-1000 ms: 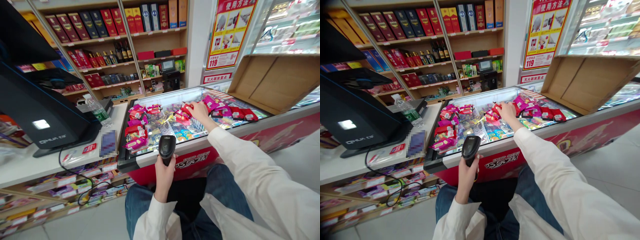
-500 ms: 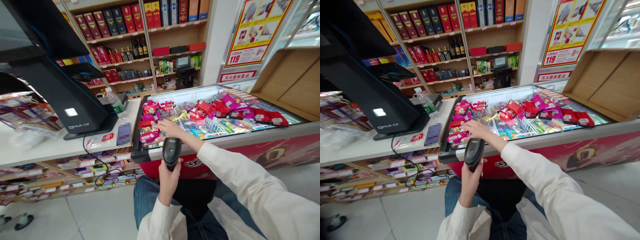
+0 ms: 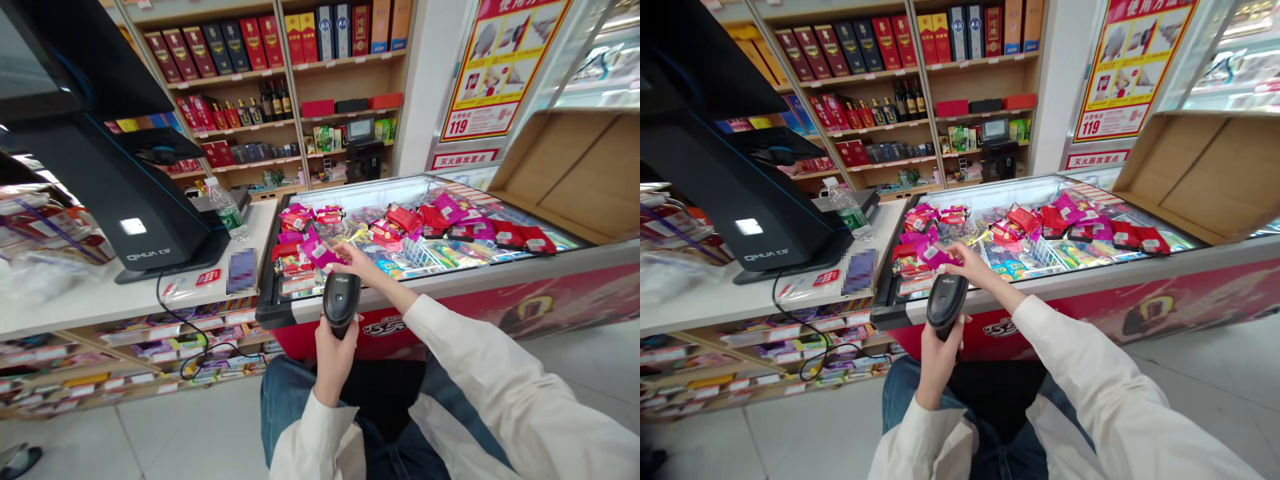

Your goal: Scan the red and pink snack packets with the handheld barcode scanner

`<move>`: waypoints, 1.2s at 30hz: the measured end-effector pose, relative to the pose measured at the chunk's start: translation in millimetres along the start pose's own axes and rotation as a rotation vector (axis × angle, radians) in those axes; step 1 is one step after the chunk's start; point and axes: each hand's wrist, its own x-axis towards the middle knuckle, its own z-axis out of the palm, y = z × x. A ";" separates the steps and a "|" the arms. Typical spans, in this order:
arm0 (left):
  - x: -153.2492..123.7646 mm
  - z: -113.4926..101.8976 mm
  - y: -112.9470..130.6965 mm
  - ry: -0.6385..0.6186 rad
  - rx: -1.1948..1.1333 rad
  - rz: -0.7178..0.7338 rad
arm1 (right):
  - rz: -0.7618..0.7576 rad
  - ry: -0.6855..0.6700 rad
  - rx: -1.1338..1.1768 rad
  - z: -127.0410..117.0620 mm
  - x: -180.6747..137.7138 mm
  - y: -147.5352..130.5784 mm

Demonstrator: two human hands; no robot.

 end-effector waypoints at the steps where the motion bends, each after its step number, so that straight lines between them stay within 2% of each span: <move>1: 1.4 3.1 0.5 -0.006 -0.009 -0.004 | 0.061 0.069 0.071 -7.4 -6.2 4.3; 5: 10.5 16.4 -0.6 -0.004 -0.036 -0.002 | 0.157 0.289 0.162 -26.6 -23.7 17.0; 13: 26.8 31.7 2.3 -0.006 -0.015 0.003 | 0.264 0.436 0.092 -30.6 -27.7 24.5; 19: 31.8 34.0 1.4 -0.012 0.018 0.010 | 0.264 0.437 0.191 -29.4 -30.5 18.8; 28: 32.4 33.7 -1.0 -0.027 0.031 0.014 | 0.244 0.433 0.183 -28.2 -29.1 20.3; 32: 30.5 31.0 2.3 -0.012 0.012 0.006 | 0.238 0.499 0.096 -27.5 -30.1 16.1; 36: 27.4 27.5 2.7 -0.018 -0.001 -0.014 | 0.096 0.611 -0.155 -47.4 -29.4 -0.3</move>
